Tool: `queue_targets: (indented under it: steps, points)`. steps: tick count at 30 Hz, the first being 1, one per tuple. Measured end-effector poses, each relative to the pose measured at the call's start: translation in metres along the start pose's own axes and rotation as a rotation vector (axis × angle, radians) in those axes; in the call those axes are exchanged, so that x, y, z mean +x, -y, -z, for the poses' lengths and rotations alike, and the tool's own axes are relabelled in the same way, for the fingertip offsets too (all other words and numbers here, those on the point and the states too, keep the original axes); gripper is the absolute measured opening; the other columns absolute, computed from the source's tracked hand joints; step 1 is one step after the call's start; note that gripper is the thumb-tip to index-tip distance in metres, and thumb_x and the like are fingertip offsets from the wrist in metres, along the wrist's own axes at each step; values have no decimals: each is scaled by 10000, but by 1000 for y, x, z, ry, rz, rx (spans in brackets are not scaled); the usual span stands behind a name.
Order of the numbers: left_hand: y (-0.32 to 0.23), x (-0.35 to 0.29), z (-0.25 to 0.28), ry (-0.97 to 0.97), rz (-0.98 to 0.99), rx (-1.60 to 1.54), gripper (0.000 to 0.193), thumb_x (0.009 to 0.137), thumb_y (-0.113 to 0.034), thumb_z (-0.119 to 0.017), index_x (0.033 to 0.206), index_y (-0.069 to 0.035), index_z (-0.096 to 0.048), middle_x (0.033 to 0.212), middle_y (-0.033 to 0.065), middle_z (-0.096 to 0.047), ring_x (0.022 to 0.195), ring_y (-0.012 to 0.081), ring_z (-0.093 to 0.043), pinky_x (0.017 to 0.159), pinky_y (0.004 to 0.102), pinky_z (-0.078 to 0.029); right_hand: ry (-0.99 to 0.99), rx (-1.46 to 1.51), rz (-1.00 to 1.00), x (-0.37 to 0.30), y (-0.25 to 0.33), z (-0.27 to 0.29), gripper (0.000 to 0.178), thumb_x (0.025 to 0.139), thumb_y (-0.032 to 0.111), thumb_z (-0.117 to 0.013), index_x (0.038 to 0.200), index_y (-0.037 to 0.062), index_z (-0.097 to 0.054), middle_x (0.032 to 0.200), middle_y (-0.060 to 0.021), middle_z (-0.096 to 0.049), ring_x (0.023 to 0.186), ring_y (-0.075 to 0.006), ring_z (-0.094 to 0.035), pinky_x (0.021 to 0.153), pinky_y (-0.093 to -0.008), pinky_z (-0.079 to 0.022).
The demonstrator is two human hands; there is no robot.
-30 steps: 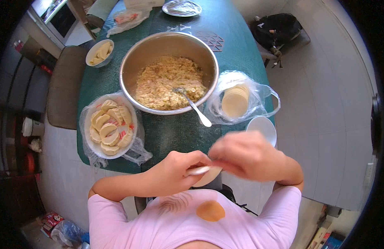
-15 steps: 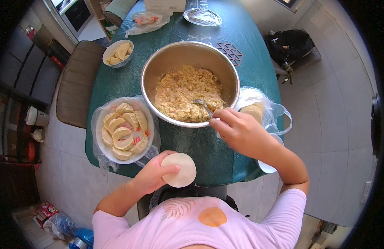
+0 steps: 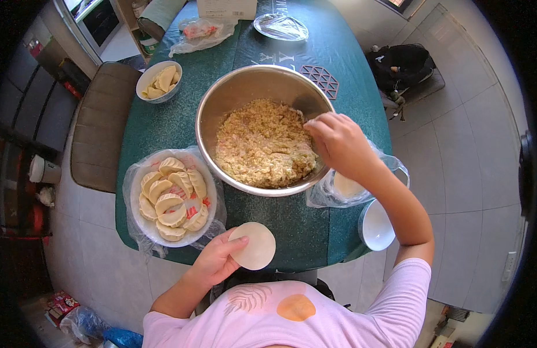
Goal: The person sits at a table and assembles dumplings by hand. They place a spoonful of filling onto a round wrapper, fold the edges to seal the filling inside, and place the finished dumpling on a plate. The process is repeated for multiple dumplings.
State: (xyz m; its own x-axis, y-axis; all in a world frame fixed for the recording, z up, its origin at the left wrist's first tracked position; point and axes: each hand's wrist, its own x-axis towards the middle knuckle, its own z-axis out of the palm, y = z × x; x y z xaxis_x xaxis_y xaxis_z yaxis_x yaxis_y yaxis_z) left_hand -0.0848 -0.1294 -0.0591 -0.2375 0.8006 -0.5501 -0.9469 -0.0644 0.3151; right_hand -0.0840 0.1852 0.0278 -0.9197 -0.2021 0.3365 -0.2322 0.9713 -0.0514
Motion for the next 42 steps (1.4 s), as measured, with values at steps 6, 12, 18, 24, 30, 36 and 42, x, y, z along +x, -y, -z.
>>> queue_targets:
  steps: [6,12,18,24,30,36,42]
  points:
    - [-5,-1,0,32,-41,18,351,915,-73,-542,1239,27,-450,1168,127,-578,1067,213,-590,932,365,-487,39,187,133,-22,56,19,292,689,29,-588,980,4,-596,895,-110,-602,842,-252,-592,725,-359,-431]
    - [-4,-2,-3,49,-21,28,344,911,-73,-553,1228,18,-457,1168,127,-578,1070,217,-591,930,363,-493,-65,182,11,-8,37,24,252,720,3,-615,970,28,-604,906,-106,-614,841,-261,-592,752,-381,-446]
    - [-4,-3,-2,35,-25,20,339,903,-61,-552,1219,10,-449,1159,125,-573,1069,225,-589,931,369,-490,32,218,145,-8,48,12,250,703,2,-606,951,31,-606,914,-99,-625,885,-248,-592,778,-360,-427]
    - [1,1,1,54,-50,-14,320,914,-58,-515,1219,6,-441,1177,141,-553,1092,247,-573,938,391,-482,-90,39,-19,-12,30,22,208,750,-13,-601,951,36,-612,898,-106,-628,805,-268,-605,702,-377,-435]
    - [3,3,-3,72,-49,-20,319,924,-72,-502,1225,11,-435,1186,153,-546,1110,262,-562,962,404,-464,-57,209,-55,-21,46,16,193,749,-41,-597,928,30,-613,870,-115,-625,785,-289,-598,700,-370,-444]
    - [3,4,-3,79,-47,-27,322,926,-68,-498,1230,12,-432,1196,157,-540,1116,267,-558,967,408,-460,-65,256,-22,-18,57,21,251,709,-2,-621,957,26,-602,903,-104,-618,840,-257,-595,735,-364,-438]
    - [4,2,-6,53,-24,-31,317,923,-60,-495,1227,8,-436,1197,152,-539,1120,261,-556,965,407,-460,69,235,222,-3,42,0,275,723,39,-596,997,37,-611,1016,-96,-631,1003,-230,-575,836,-361,-420]
